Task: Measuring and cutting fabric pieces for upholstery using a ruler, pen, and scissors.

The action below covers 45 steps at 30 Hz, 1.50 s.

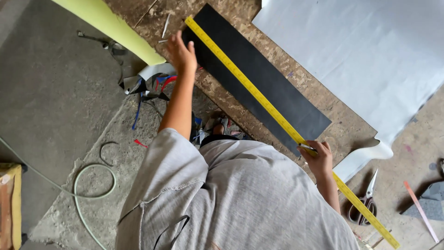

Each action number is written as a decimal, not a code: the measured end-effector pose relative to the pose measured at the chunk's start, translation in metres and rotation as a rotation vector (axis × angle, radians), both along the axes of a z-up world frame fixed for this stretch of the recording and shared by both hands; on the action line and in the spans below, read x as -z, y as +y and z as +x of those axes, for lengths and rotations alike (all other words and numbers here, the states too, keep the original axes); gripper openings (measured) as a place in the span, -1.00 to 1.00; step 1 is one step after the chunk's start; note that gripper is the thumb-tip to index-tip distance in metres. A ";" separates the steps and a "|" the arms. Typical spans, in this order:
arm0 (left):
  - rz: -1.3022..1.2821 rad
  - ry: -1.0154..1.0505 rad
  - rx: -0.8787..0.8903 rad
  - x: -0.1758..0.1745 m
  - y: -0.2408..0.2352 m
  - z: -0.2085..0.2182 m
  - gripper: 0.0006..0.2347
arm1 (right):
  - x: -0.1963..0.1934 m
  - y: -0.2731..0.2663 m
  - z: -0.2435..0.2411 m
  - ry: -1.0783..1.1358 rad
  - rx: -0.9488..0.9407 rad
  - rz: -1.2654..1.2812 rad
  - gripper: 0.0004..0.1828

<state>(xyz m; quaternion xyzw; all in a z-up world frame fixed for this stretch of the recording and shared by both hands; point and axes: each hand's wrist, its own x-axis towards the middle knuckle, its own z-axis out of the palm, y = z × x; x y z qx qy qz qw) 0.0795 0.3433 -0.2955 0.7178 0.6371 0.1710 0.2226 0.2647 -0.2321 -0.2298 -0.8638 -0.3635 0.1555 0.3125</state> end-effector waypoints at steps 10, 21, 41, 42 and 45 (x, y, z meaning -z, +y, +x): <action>0.420 0.004 0.355 0.040 -0.049 0.014 -0.42 | 0.027 0.020 0.024 -0.048 -0.112 0.012 -0.59; 0.431 0.118 0.375 0.043 -0.051 0.016 -0.53 | 0.028 0.012 0.017 -0.355 -0.143 -0.008 -0.57; 0.434 0.218 0.419 0.021 -0.044 0.001 -0.39 | 0.014 -0.085 0.029 -0.298 0.100 -0.092 -0.65; 0.437 0.218 0.419 0.021 -0.044 0.000 -0.39 | 0.018 -0.085 0.029 -0.286 0.108 -0.097 -0.65; 0.446 0.227 0.415 0.022 -0.044 0.000 -0.39 | 0.013 -0.083 0.031 -0.236 0.124 -0.157 -0.62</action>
